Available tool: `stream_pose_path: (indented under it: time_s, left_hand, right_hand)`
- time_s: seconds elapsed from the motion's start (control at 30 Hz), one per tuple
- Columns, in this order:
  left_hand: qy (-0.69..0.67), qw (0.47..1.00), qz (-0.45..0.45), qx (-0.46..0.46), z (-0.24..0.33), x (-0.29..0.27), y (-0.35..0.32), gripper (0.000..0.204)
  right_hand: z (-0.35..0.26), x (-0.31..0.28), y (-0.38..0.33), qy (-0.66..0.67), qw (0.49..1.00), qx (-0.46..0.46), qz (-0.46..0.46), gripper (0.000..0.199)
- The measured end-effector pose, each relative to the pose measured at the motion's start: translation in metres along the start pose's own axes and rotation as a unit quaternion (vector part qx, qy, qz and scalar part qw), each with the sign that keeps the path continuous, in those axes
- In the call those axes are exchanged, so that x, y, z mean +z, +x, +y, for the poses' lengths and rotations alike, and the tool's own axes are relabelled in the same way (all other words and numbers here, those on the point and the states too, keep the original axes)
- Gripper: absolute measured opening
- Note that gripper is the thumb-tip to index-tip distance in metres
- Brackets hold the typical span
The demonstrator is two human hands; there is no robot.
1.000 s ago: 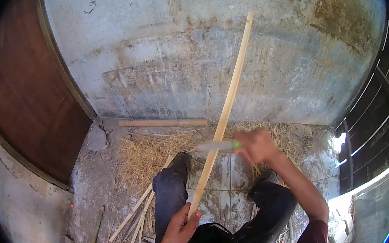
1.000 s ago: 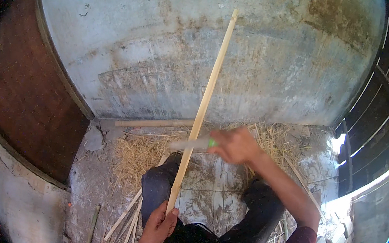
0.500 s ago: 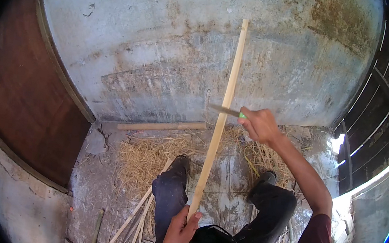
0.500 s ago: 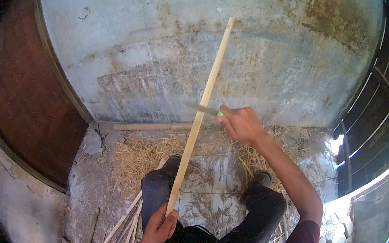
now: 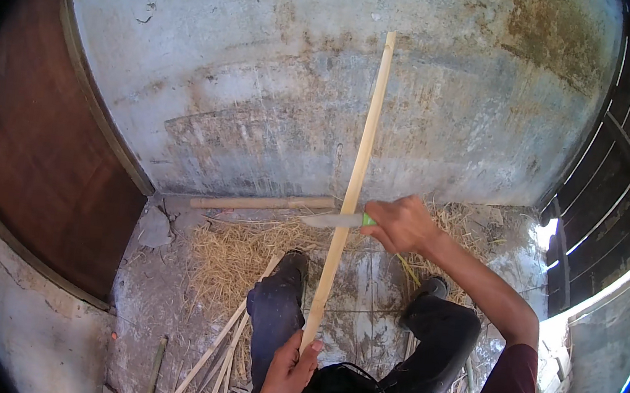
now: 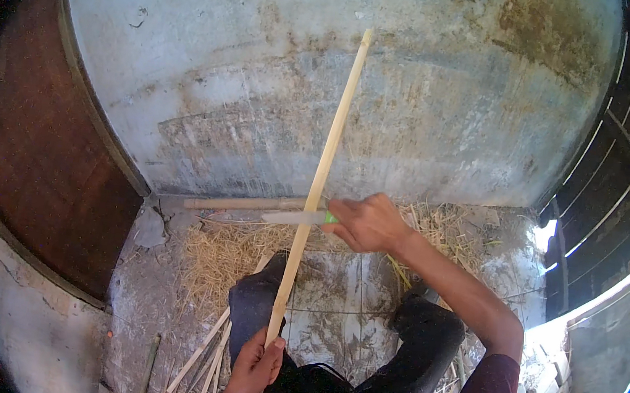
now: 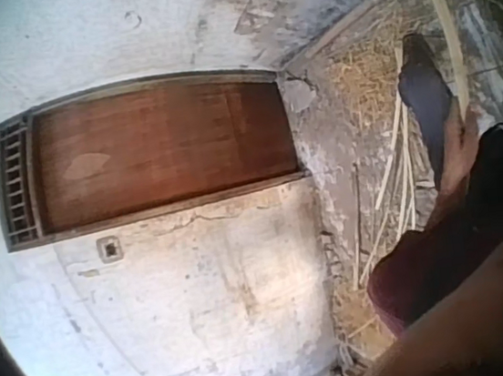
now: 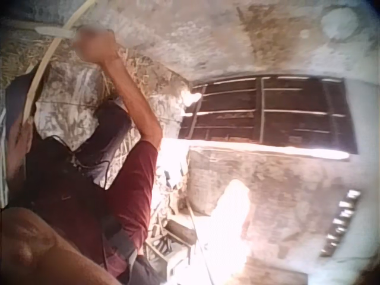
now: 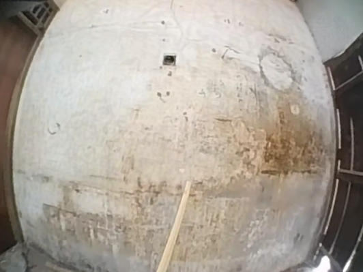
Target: The person shaves and smooths a long bamboo strip with a knife while sitting on a floor covered with wood shavings.
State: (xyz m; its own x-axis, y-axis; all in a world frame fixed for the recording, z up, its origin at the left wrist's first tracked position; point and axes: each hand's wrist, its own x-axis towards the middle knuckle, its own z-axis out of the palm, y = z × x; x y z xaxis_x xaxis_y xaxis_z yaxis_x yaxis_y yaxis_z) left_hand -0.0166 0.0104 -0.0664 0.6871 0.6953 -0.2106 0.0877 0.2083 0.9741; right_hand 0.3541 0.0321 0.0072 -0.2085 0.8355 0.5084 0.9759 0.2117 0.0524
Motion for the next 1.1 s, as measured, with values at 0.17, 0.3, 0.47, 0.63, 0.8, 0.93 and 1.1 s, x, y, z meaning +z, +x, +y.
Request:
stream_pose_path:
  time_s: [0.17,0.3,0.47,0.63,0.8,0.93,1.1]
  left_hand:
    - [0.042,0.999,-0.008,0.01,0.004,0.004,-0.001,0.025]
    - [0.017,1.0,-0.015,-0.009,0.0,-0.001,-0.005,0.024]
    - [0.057,0.997,-0.043,0.0,-0.003,0.001,-0.002,0.023]
    - [0.068,0.991,-0.015,0.118,-0.01,0.011,-0.008,0.027]
    - [0.039,0.995,-0.046,0.084,0.004,0.018,-0.012,0.025]
    - [0.03,0.995,-0.082,0.054,0.008,0.019,-0.016,0.026]
    - [-0.008,0.992,-0.104,0.071,-0.003,0.013,-0.008,0.027]
  right_hand:
    - [0.036,-0.008,-0.002,-0.031,0.996,0.062,0.048,0.043]
    - [0.03,-0.01,0.005,-0.028,0.997,0.055,0.05,0.044]
    - [0.057,-0.017,0.0,-0.047,0.998,0.038,0.01,0.042]
    - [0.115,-0.029,0.011,-0.095,0.98,0.126,0.119,0.042]
    - [0.158,-0.061,0.022,-0.13,0.961,0.198,0.141,0.044]
    - [0.19,-0.087,0.027,-0.137,0.93,0.289,0.181,0.053]
    - [0.173,-0.077,0.029,0.042,0.902,0.314,0.294,0.064]
